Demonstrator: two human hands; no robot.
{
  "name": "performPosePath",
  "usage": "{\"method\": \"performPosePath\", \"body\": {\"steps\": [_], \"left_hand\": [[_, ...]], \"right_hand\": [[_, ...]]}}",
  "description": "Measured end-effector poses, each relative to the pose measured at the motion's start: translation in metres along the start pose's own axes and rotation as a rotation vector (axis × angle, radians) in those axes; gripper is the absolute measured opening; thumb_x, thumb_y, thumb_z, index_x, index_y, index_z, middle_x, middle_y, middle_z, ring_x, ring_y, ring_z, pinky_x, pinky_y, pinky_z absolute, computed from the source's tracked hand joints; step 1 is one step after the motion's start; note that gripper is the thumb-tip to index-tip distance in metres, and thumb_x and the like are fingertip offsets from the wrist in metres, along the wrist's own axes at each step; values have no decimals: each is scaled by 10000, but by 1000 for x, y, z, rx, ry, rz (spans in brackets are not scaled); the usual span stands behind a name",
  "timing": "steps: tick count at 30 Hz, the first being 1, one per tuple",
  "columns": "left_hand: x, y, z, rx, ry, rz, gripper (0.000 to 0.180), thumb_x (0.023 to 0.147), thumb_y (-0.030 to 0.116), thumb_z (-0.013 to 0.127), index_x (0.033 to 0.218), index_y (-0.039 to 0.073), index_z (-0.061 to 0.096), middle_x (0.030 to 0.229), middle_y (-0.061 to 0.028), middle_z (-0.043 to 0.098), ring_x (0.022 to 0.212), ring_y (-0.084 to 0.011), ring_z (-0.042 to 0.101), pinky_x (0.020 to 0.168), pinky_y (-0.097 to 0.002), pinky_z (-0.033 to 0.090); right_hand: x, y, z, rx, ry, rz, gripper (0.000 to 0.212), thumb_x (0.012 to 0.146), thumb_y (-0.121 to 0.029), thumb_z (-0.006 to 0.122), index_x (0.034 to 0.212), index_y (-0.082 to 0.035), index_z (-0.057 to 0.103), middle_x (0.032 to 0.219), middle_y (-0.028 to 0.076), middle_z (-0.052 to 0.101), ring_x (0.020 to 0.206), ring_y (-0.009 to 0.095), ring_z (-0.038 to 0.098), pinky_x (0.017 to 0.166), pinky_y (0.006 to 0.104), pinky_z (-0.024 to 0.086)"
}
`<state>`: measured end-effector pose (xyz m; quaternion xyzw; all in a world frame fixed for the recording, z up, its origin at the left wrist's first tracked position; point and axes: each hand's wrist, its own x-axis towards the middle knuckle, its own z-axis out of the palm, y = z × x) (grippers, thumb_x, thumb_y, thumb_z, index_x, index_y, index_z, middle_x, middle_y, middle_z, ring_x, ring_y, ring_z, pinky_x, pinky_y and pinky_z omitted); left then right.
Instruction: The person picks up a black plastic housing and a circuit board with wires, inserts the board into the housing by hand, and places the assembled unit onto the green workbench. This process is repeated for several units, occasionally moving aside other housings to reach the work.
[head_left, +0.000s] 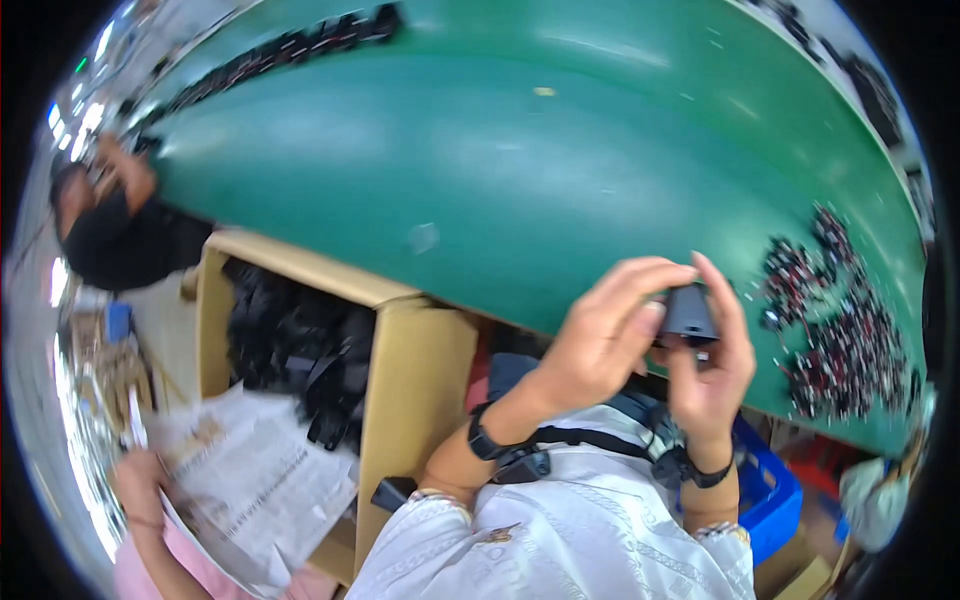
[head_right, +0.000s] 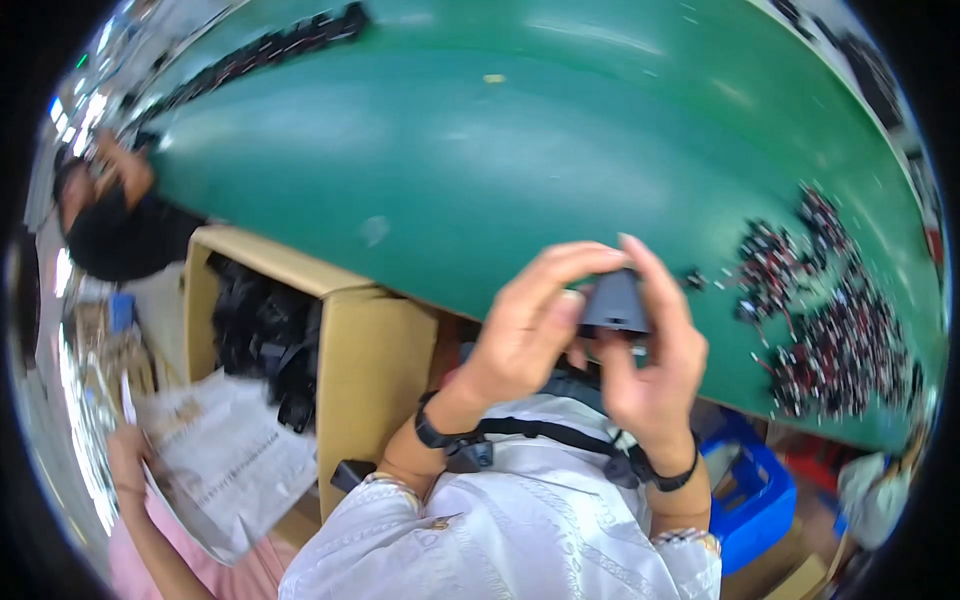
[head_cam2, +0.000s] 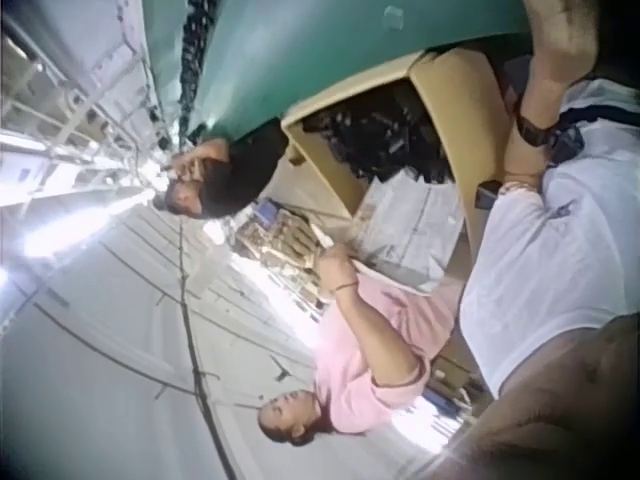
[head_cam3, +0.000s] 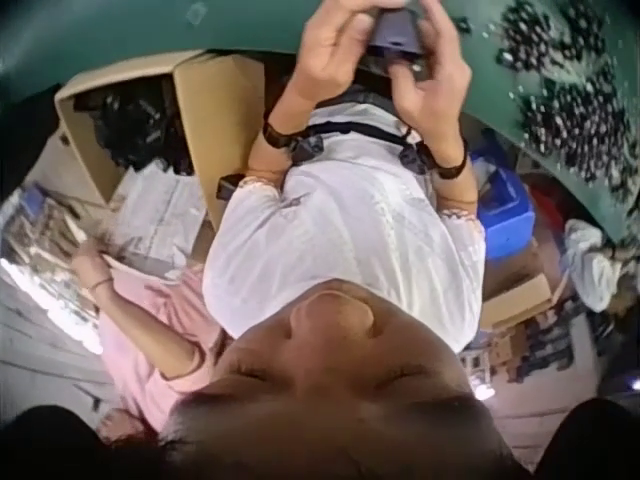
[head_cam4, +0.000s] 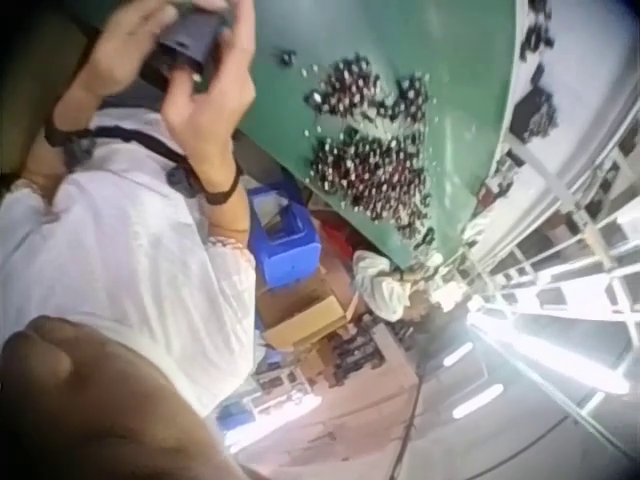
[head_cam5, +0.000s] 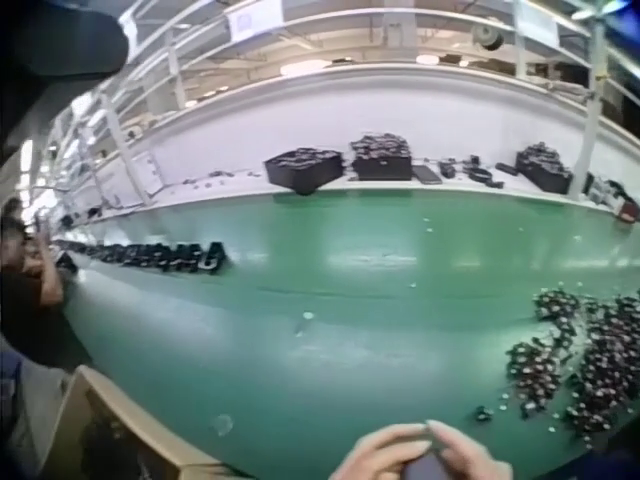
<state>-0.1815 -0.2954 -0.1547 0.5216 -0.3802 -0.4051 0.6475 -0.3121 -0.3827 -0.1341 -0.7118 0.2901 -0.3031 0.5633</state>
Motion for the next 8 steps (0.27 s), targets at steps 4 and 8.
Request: {"method": "performPosePath", "body": {"steps": [4,8], "left_hand": [[-3,-4,3,-144,20,38,364,1084,184,463,1409,36,529,1342,-125,556,730,-95,633,586,-232,540],[-10,1,-9,-175,79,-64,511,1085,272,496,1532,79,342,1379,-143,541,745,-140,688,578,-240,550]], "right_hand": [[0,7,2,-45,33,-26,582,879,128,576,1449,20,528,1143,82,650,846,85,584,734,217,497],[12,15,8,101,-72,24,568,925,23,650,1474,-8,506,1177,99,650,1011,127,648,852,200,498]]}}
